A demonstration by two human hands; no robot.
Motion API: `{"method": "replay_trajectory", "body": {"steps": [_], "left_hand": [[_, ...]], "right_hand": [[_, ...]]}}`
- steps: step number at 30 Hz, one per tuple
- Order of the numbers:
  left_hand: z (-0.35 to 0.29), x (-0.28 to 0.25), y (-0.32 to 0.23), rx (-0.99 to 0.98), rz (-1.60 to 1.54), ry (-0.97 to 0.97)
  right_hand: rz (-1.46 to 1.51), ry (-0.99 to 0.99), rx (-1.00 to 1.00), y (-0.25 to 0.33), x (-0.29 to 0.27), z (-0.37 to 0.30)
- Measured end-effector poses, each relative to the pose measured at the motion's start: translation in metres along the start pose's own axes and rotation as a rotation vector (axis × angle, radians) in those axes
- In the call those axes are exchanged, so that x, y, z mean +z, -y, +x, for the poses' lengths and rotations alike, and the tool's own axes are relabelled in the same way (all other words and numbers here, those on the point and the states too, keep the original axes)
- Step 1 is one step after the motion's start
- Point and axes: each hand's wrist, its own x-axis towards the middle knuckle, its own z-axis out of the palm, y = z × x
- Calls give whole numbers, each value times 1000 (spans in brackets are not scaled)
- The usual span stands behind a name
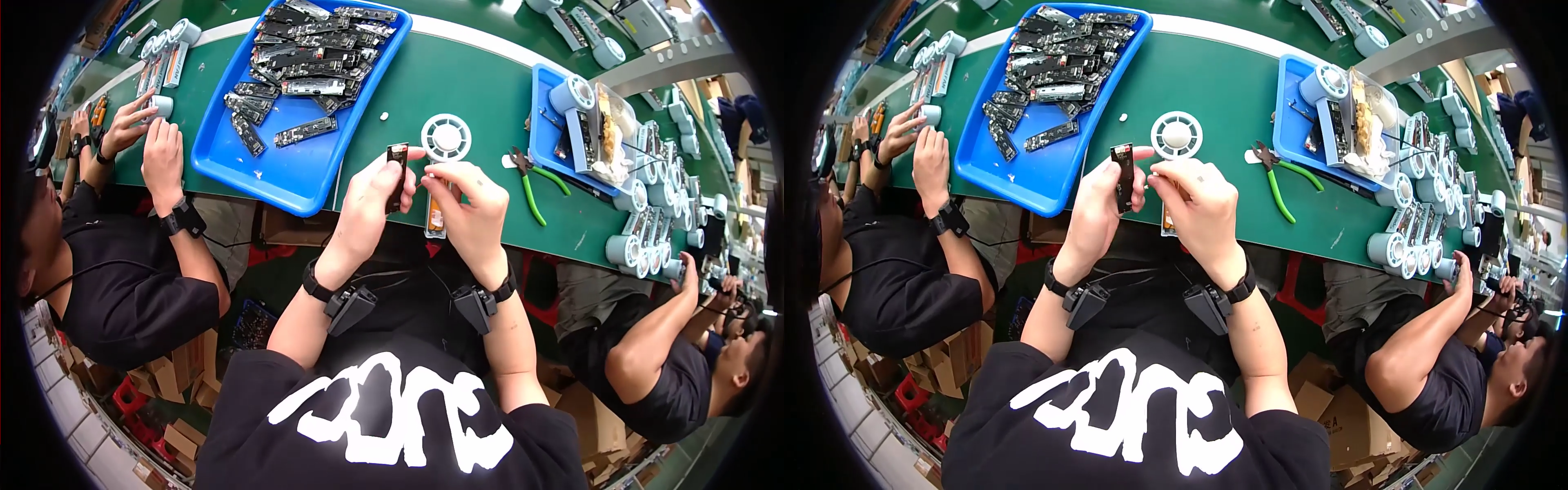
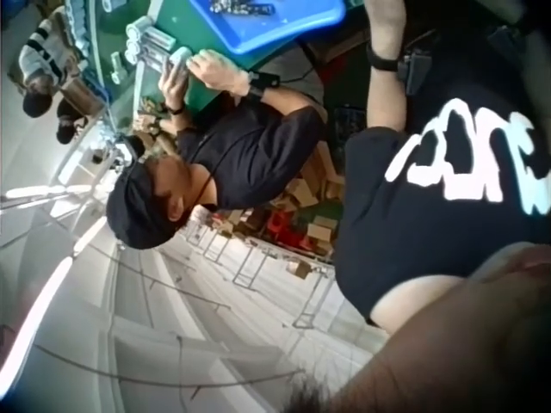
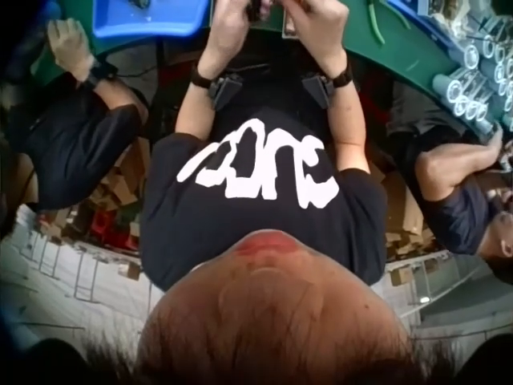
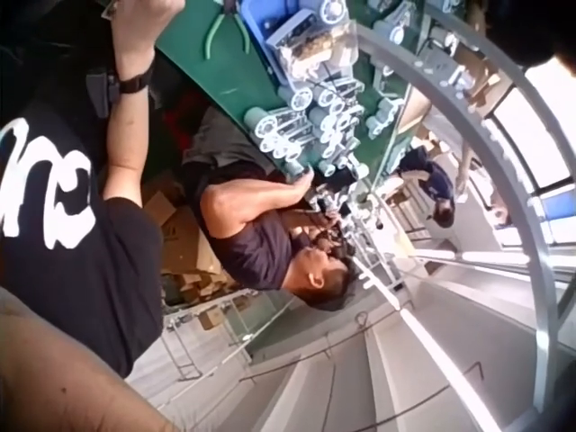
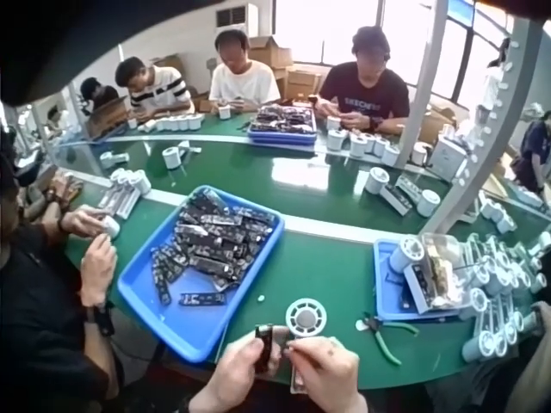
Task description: The person picks up a circuit board from a tray and connects wires from a fan housing to it. They then press the circuit board into the fan housing and repeat the process with another unit.
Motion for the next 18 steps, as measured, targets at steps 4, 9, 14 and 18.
{"method": "replay_trajectory", "body": {"steps": [4,9,14,18], "left_hand": [[-4,-7,6,-51,-161,-2],[-6,-11,8,-105,16,75],[-5,-14,10,-93,1,113],[-6,-16,8,-98,-46,128]], "right_hand": [[-28,12,-28,4,3,9],[-87,-5,-90,4,7,9],[-160,25,-47,7,9,7],[-237,20,-110,9,9,10]]}}
